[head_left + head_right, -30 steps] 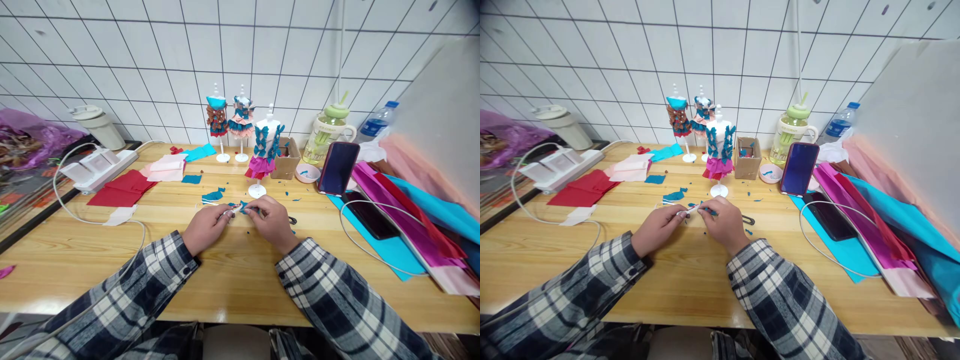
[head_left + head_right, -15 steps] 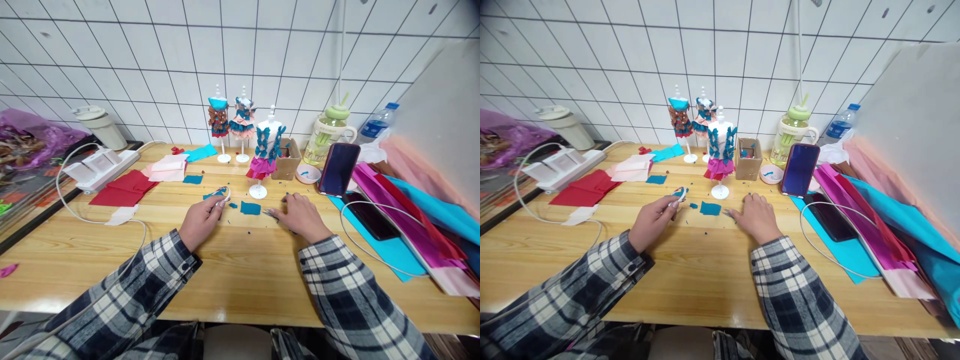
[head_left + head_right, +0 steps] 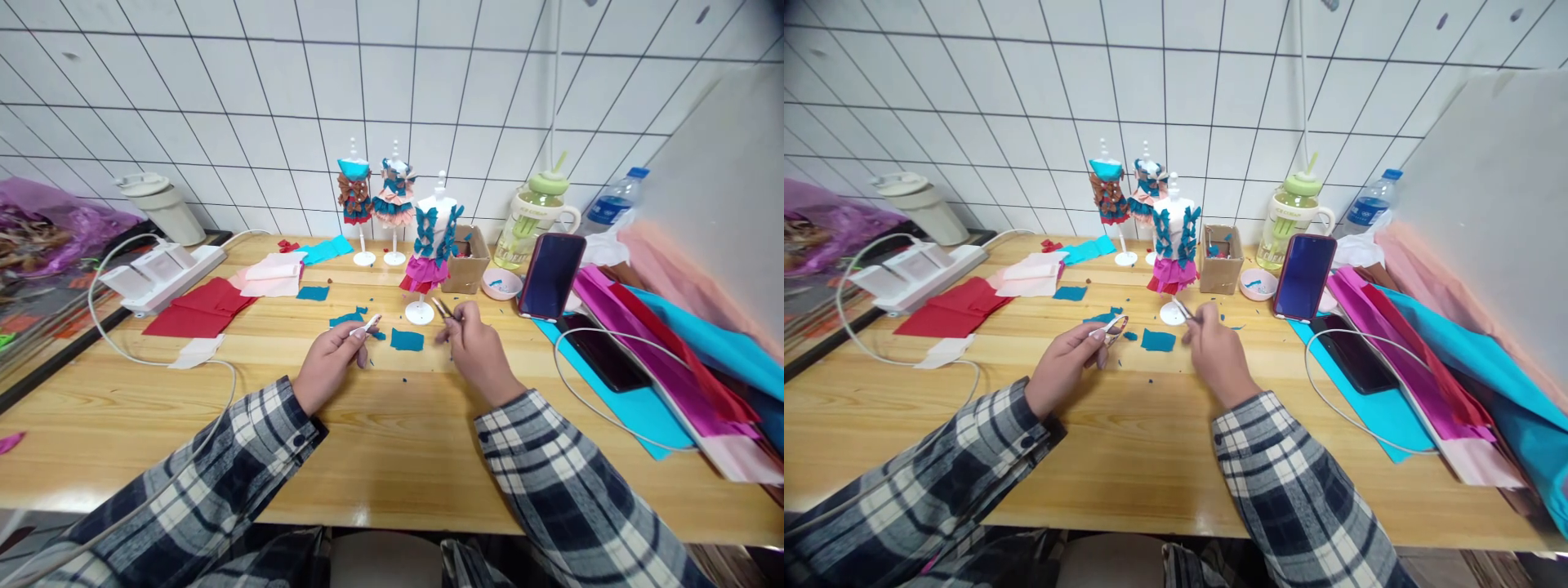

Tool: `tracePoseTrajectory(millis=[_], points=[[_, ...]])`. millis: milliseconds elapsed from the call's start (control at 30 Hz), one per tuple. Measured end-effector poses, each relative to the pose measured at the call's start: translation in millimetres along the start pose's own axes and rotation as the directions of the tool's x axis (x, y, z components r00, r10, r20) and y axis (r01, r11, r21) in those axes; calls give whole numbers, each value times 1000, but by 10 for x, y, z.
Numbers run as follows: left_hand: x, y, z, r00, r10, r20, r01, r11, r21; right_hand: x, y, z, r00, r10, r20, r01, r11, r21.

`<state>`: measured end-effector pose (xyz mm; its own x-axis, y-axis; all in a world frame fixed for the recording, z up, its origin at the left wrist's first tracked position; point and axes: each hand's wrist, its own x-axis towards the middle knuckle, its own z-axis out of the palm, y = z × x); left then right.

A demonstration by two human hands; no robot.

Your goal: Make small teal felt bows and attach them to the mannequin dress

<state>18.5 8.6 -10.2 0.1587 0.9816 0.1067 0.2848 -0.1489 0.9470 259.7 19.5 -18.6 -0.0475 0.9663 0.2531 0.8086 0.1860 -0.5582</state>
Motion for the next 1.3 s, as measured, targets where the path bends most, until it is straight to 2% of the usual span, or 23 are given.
tracePoseTrajectory(millis=[100, 167, 233, 433, 1300], points=[[-10, 0, 24, 1000, -14, 23, 15, 999, -49, -127, -228, 76, 992, -128, 1, 127, 984, 124], [-19, -3, 43, 999, -14, 33, 17, 997, -79, -198, -333, 161, 973, -226, 55, 213, 959, 186], [-28, -1, 60, 999, -7, 40, 11, 995, -99, -242, -389, 251, 955, -275, 111, 247, 945, 214], [-41, 20, 75, 997, 16, 72, -9, 996, -91, -266, -406, 366, 961, -220, 166, 173, 950, 262], [-69, -19, 104, 986, 29, 162, -21, 998, -52, -262, -410, 345, 946, -249, 209, 186, 942, 278]])
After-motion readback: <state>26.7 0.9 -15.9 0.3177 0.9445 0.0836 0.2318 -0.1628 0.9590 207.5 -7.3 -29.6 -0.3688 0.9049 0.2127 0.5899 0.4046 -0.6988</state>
